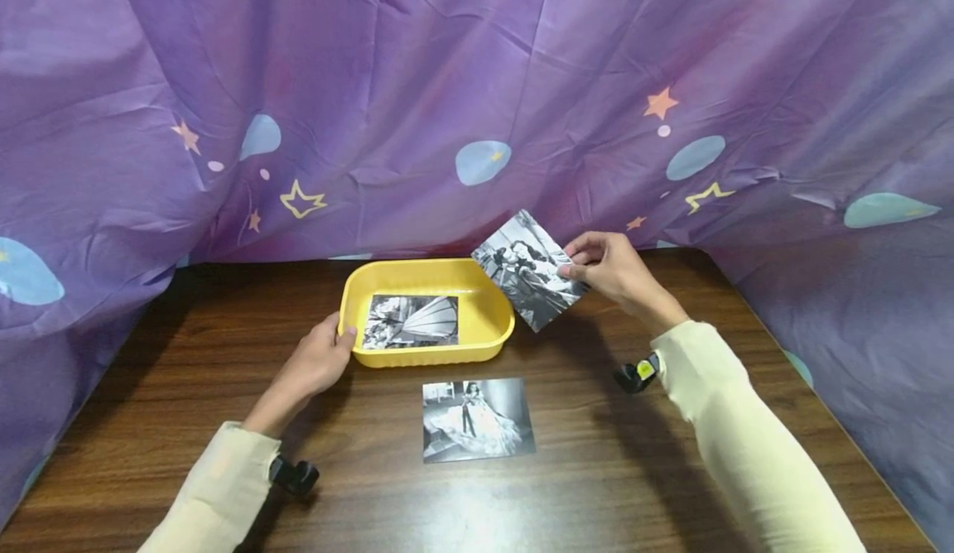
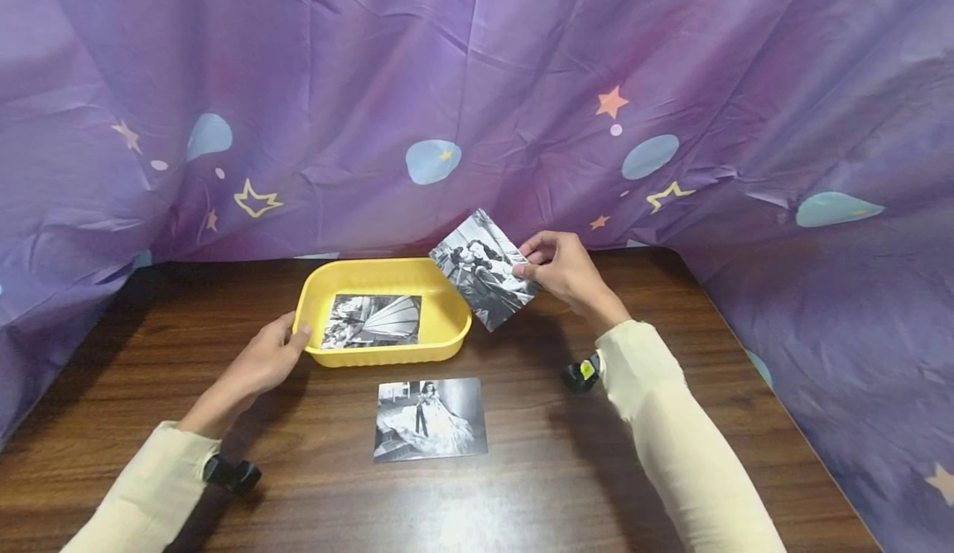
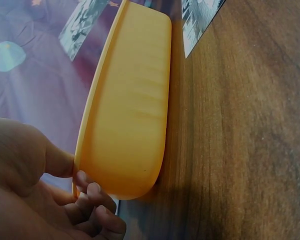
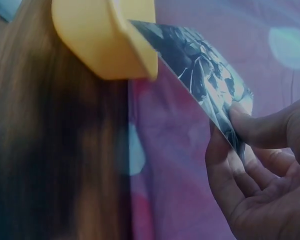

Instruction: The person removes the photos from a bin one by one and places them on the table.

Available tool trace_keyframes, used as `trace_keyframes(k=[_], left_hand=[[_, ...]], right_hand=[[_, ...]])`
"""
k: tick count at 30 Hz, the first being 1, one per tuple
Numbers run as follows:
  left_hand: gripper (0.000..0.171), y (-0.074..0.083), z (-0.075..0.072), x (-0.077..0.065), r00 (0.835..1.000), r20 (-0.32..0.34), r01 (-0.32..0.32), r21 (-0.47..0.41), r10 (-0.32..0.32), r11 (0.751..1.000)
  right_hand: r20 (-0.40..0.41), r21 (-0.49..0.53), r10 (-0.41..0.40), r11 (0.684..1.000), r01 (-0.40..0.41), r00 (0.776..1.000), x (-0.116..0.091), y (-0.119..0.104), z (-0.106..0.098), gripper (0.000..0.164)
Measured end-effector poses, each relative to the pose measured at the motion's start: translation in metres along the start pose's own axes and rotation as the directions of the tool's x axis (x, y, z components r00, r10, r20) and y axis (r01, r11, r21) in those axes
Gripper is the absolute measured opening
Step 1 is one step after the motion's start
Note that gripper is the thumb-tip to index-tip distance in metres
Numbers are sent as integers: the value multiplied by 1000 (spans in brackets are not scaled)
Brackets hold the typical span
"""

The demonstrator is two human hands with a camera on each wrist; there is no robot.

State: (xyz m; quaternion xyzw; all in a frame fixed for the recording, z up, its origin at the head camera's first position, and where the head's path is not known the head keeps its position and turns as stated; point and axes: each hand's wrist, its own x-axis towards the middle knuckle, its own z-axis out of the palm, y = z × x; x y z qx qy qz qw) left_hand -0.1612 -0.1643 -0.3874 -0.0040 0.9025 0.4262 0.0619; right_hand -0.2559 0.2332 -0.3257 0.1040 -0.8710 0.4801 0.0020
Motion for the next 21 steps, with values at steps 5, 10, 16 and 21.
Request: trace_keyframes(k=[5,10,16,21], left_hand=[[49,1,0,-1,1000,0,-8,1,8,1000],[49,1,-1,-2,1000,-5,-19,-2,19,1000],[49,1,-1,-2,1000,-11,-25,5,25,1000],[49,0,-1,-2,999,-16,-33,3,34,999]], right_hand=[[-33,53,80,996,-78,996,-8,17,-9,30],[-46,142,152,979,-145,987,-15,31,-12,34],[-48,207,233,954,-218,971,-21,49,-5,33],[-37,260,288,928,-269,957,-25,63,7,31]])
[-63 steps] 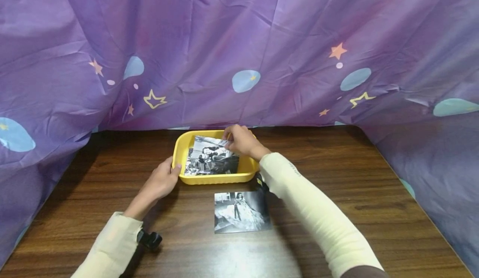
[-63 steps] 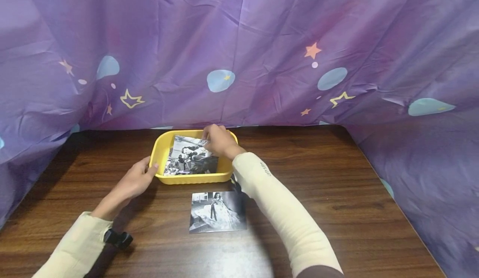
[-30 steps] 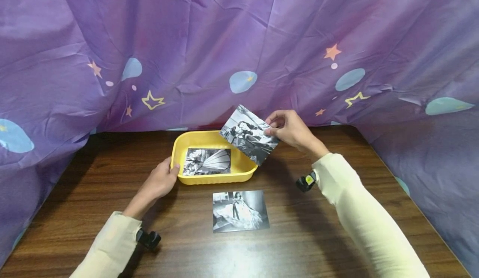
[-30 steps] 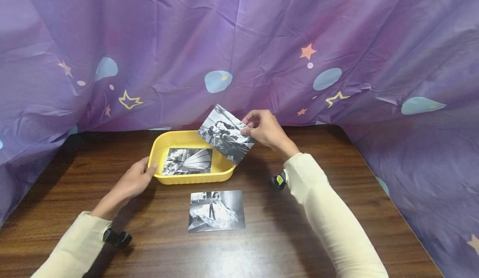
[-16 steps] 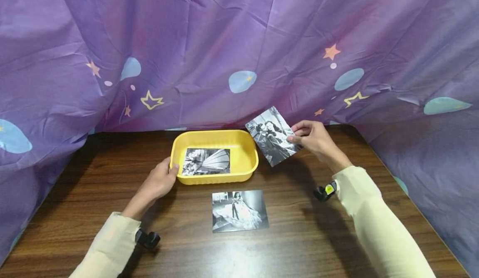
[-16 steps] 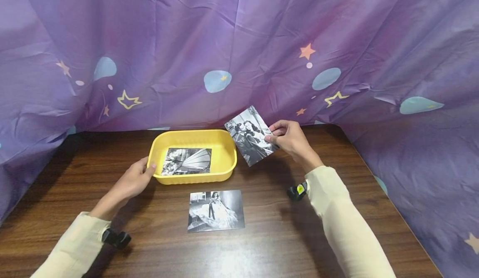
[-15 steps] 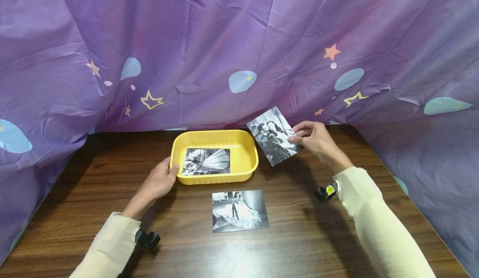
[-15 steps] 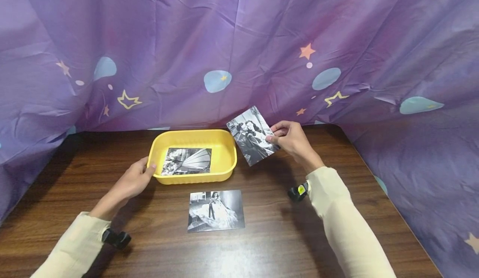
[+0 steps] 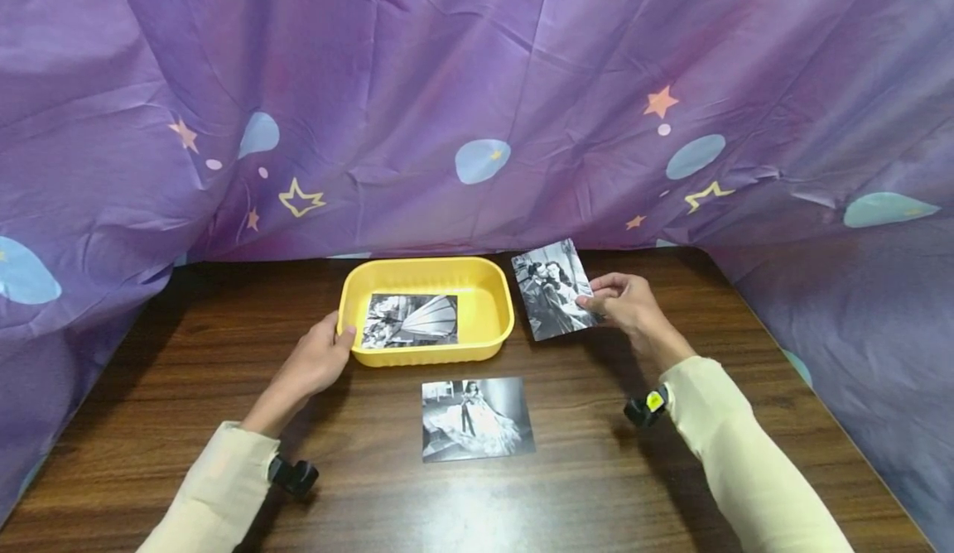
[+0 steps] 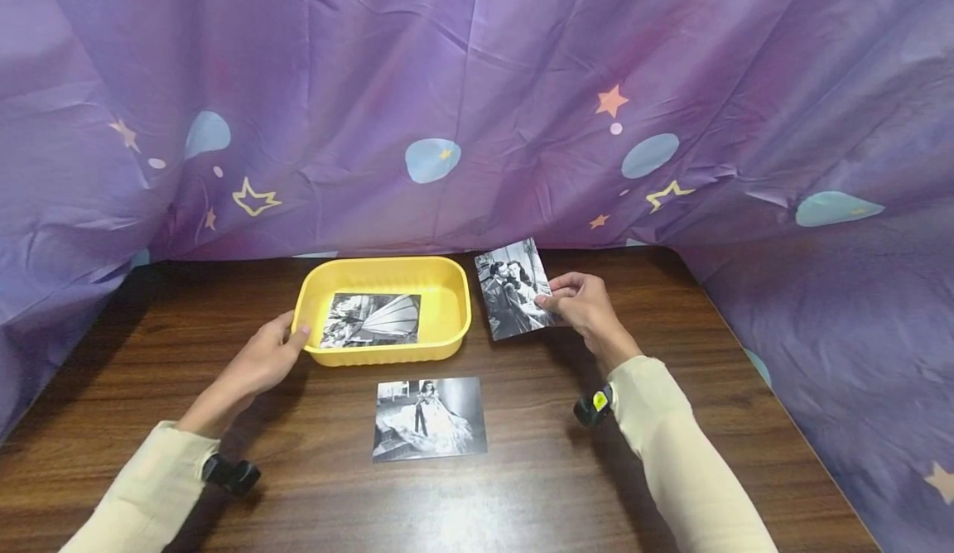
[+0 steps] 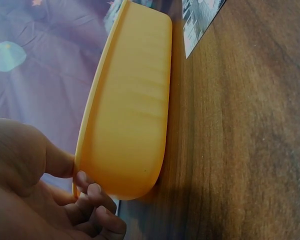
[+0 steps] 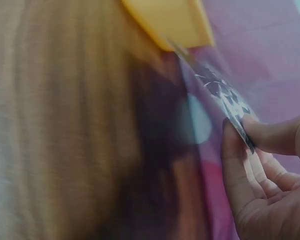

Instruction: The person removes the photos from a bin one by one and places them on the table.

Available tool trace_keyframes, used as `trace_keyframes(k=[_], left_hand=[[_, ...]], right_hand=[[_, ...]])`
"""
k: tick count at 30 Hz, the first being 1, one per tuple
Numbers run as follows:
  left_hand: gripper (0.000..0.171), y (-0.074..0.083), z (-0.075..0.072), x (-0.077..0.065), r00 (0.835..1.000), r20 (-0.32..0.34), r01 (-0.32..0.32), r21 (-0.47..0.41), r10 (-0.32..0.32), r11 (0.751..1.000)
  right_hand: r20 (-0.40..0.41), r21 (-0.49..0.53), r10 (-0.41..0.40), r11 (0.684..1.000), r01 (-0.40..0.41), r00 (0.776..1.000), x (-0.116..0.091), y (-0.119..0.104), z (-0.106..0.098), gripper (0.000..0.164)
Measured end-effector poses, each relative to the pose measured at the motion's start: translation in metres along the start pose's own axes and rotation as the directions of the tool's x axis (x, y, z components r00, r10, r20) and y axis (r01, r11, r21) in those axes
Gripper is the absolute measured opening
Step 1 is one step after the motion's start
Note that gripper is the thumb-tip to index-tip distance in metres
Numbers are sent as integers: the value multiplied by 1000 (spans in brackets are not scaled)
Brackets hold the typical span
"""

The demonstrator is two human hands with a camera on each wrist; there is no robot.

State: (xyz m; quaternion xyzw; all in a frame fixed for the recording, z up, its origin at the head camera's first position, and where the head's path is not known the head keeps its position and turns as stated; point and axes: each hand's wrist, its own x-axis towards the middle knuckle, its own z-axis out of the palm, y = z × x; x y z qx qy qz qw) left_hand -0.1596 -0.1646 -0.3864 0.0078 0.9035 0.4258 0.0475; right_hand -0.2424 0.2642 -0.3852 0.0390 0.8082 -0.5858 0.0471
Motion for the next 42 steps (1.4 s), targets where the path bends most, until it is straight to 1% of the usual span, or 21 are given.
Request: trace_keyframes(k=[5,9,11,14,17,19,21,25,27,33,39,42], left_hand=[[50,0,0,0,1000,8,14,-3,-14,1000],[50,0,1,1,999,20,33,-10,-33,999],[50,-1,1,1,999,22,34,-11,-34,999],[49,-1,1,1,999,18,31,-10,-30,999],[50,-2,1,2,999,19,34,-7,-33,999],[50,-1,1,2,999,24,43,-6,-43,999],[51,-1,1,2,998,30,50,-3,-50,999],[51,-1,1,3,998,34,55,-3,-55,998],[51,-1,1,3,998,32,53,-5,-53,999],[51,-1,0,4,998,29,53,4,-53,999],[52,-1,-1,5,998,37,59,-1,-59,998],[52,-1,-1,4,998,33,53,1,-53,999]], right_hand=[[6,22,36,999,-36,999,-1,14,11,30],[-2,1,48,999,-48,999,-2,24,16,31],[-19,-33,35,999,-36,999,-1,27,18,31],[-43,-134,2,991,-8,999,-1,29,18,31],[-65,-272,-23,962,4,998,-1,30,18,31],[-70,-340,-28,940,2,997,-1,29,17,32],[-76,-402,-28,916,-5,997,0,29,17,32],[-70,-488,-17,872,-20,997,1,26,16,31],[-65,-517,-12,856,-23,998,2,25,16,31],[-35,-543,-19,840,-4,999,2,22,16,29],[-16,-600,-18,800,4,1000,2,19,15,28],[-9,-614,-10,789,2,1000,2,17,14,27]])
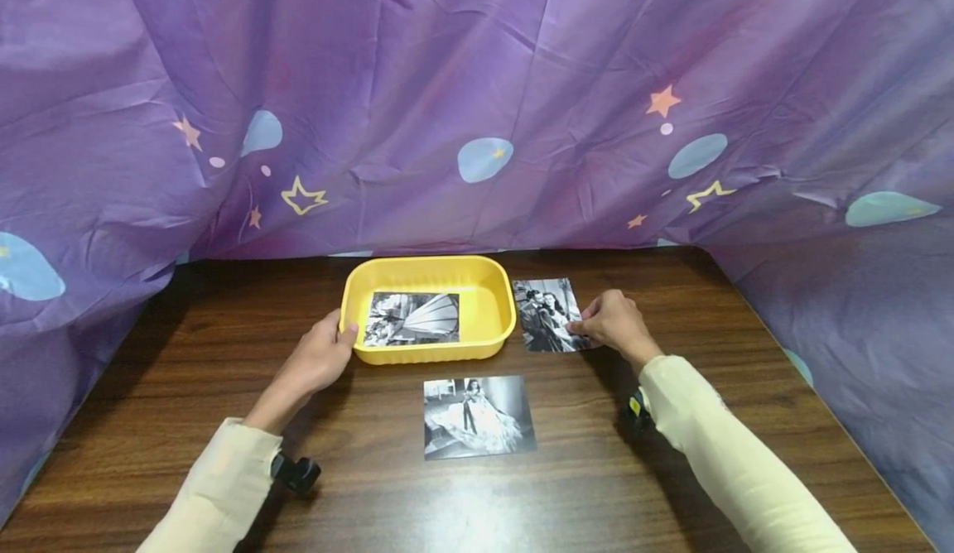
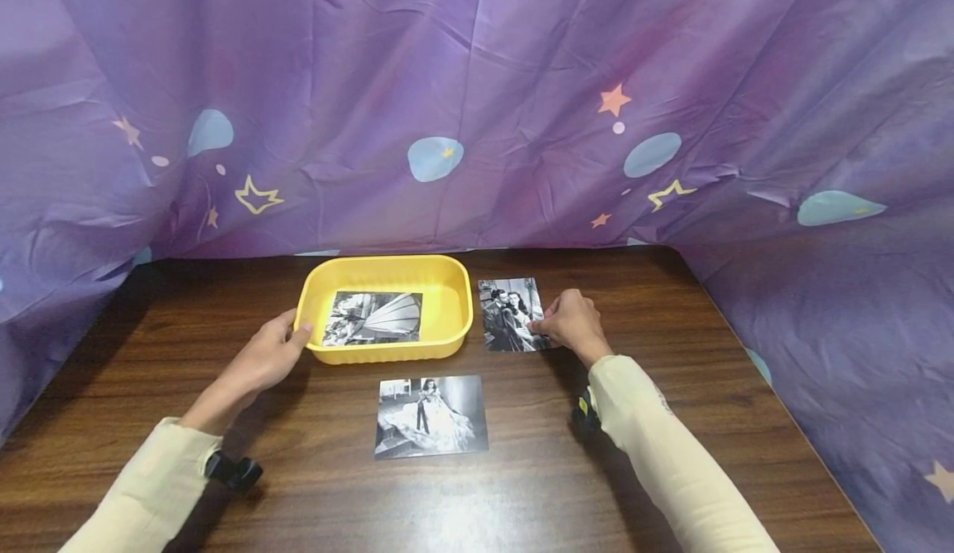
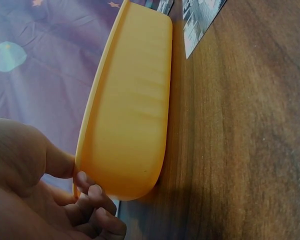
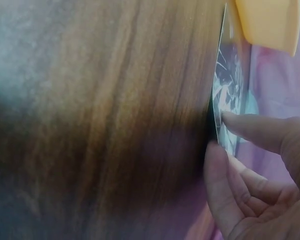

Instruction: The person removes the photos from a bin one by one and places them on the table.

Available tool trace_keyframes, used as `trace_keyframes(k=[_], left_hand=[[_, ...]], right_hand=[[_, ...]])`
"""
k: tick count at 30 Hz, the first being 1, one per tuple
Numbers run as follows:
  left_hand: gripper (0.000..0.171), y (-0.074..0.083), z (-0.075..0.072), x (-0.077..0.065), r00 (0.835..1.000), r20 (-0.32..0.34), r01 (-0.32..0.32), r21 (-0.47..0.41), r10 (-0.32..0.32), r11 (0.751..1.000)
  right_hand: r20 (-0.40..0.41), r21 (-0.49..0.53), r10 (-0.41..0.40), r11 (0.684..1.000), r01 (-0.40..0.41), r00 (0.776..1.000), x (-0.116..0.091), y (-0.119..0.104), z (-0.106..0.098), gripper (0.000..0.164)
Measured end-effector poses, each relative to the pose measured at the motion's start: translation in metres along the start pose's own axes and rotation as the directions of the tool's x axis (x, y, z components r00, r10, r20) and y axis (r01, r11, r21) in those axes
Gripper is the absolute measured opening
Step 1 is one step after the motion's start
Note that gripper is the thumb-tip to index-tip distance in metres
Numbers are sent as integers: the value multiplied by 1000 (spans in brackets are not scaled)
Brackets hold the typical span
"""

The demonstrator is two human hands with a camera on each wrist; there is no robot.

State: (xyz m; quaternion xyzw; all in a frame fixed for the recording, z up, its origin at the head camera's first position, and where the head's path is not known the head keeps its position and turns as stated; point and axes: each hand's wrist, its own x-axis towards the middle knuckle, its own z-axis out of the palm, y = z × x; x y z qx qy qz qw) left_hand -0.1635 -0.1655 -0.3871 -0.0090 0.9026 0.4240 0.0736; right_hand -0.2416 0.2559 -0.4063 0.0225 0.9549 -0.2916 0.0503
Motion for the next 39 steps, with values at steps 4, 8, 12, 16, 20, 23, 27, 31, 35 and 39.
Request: trace_keyframes(k=[4,8,12,16,20,23,27,31,35,39], left_hand=[[51,0,0,0,1000,-4,-11,3,11,1000],[52,-1,0,0,1000,1,-9,-1,9,1000],[52,-1,0,0,1000,3,-6,-5,6,1000],[51,-1,1,-2,1000,0,-8,-8,8,1000],[51,-1,1,-1,1000,1,-12,1,12,1000],[52,-1,1,0,1000,4,-4,1,4,1000],[52,0,0,0,1000,1,5,2,-5,1000],[50,0,0,-1,1000,-9,-3,-3,3,1000],[49,0,1,-1,1000,-22,-18,-7,18,1000],[49,-1,1,0,999,-26,-27,-7,26,1000]], right_hand=[[5,-22,-7,1000,7,1000,-1,-1,-2,26],[6,-33,-13,999,13,1000,-2,-2,-1,26],[16,-25,-11,1000,11,1000,-3,-2,-1,26],[3,-40,-37,999,37,999,-1,-4,-3,27],[-52,-35,-99,995,98,994,4,-15,-10,27],[-100,-20,-160,987,159,982,7,-32,-17,26],[-101,11,-261,965,263,960,12,-60,-23,28],[-52,75,-340,936,343,939,17,-89,-24,34],[-17,122,-388,914,387,921,21,-114,-18,35],[-14,144,-429,893,426,903,25,-133,-8,35]])
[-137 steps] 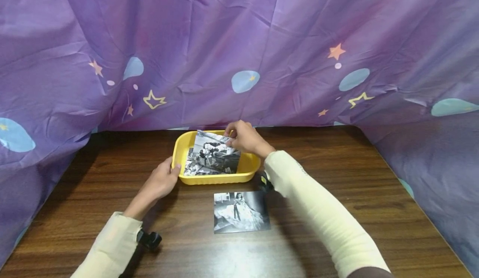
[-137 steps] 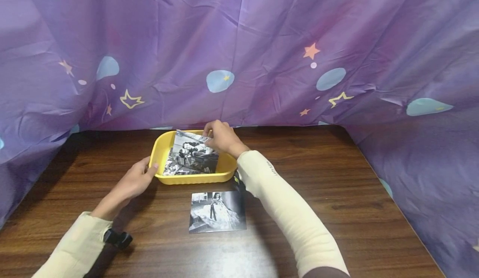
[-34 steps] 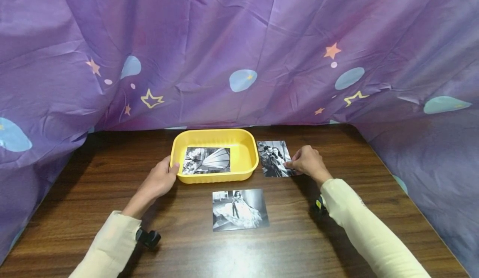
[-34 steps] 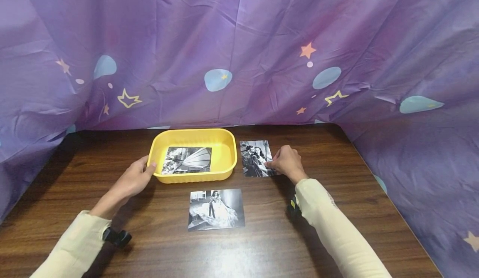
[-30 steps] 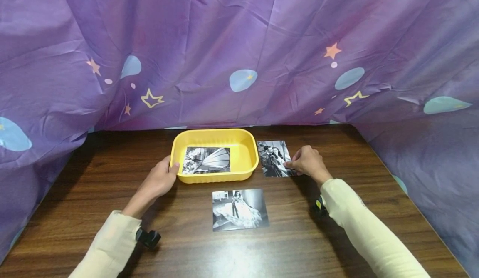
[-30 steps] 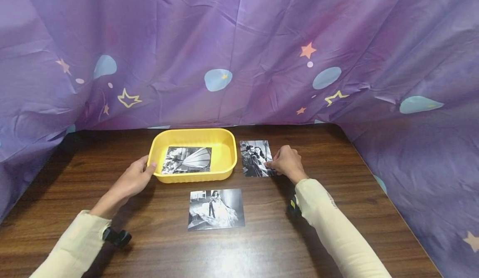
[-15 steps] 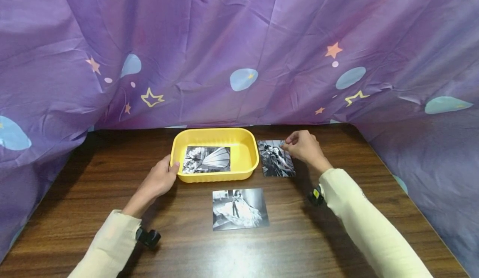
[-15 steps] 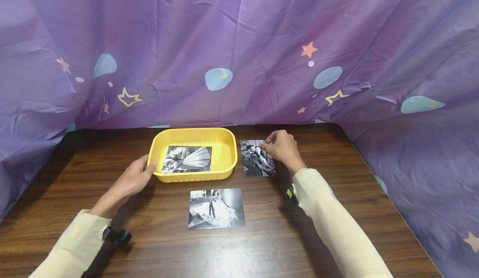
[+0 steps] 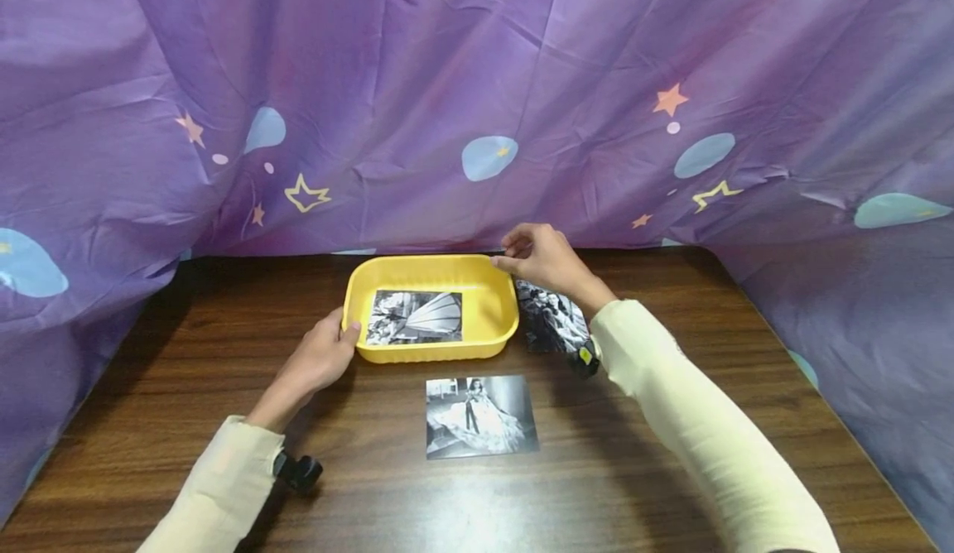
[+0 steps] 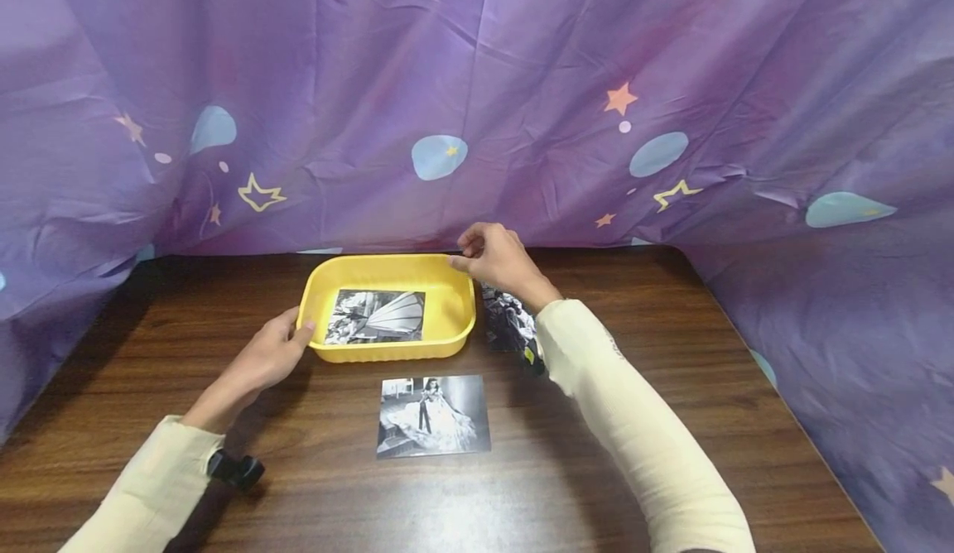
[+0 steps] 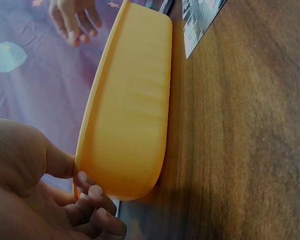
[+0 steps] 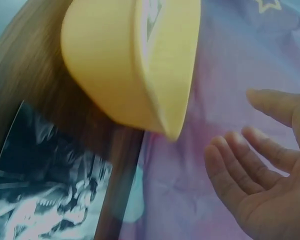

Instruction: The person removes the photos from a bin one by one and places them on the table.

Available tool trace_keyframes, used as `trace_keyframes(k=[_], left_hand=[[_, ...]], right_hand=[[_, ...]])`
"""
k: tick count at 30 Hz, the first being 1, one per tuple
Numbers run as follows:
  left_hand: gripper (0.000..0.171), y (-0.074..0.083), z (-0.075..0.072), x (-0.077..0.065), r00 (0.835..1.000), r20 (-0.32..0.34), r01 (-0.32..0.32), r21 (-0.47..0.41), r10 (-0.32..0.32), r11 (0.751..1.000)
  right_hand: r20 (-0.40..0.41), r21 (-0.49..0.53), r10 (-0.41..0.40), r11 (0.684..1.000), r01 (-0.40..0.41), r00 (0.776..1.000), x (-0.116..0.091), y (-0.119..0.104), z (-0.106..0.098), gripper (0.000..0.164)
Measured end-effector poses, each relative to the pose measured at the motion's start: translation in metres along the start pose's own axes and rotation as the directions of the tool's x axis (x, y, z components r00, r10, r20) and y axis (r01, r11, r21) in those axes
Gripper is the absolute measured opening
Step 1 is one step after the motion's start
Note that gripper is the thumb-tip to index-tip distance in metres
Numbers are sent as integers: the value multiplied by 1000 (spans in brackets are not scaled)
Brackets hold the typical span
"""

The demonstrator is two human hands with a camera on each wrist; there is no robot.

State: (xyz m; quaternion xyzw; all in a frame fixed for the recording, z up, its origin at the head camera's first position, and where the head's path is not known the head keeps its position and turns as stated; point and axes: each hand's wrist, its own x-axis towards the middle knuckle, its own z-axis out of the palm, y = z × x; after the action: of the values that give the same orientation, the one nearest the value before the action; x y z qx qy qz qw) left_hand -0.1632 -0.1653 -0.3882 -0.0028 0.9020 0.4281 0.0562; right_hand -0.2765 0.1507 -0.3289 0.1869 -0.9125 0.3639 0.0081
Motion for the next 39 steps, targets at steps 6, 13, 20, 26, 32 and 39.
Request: trace_keyframes(k=[6,13,20,26,32,39], left_hand=[[50,-2,1,0,1000,4,2,4,-3,1000],[50,-1,1,-1,1000,5,4,11,-4,1000],[50,1,0,-1,1000,11,14,18,-14,1000],[49,1,0,1,1000,15,15,23,-15,1000],[51,1,0,2,999,24,22,8,-22,1000],[50,2,-1,1,1000,13,7,20,-8,1000]], right_hand=[[54,-2,-35,999,36,998,11,-10,24,35],[152,-72,-45,996,56,987,17,-13,54,42],[249,-214,-62,970,118,966,22,-13,80,48],[304,-301,12,950,84,953,26,-14,98,64],[305,-353,67,935,47,950,26,-11,108,77],[298,-384,59,921,63,953,27,-12,111,76]])
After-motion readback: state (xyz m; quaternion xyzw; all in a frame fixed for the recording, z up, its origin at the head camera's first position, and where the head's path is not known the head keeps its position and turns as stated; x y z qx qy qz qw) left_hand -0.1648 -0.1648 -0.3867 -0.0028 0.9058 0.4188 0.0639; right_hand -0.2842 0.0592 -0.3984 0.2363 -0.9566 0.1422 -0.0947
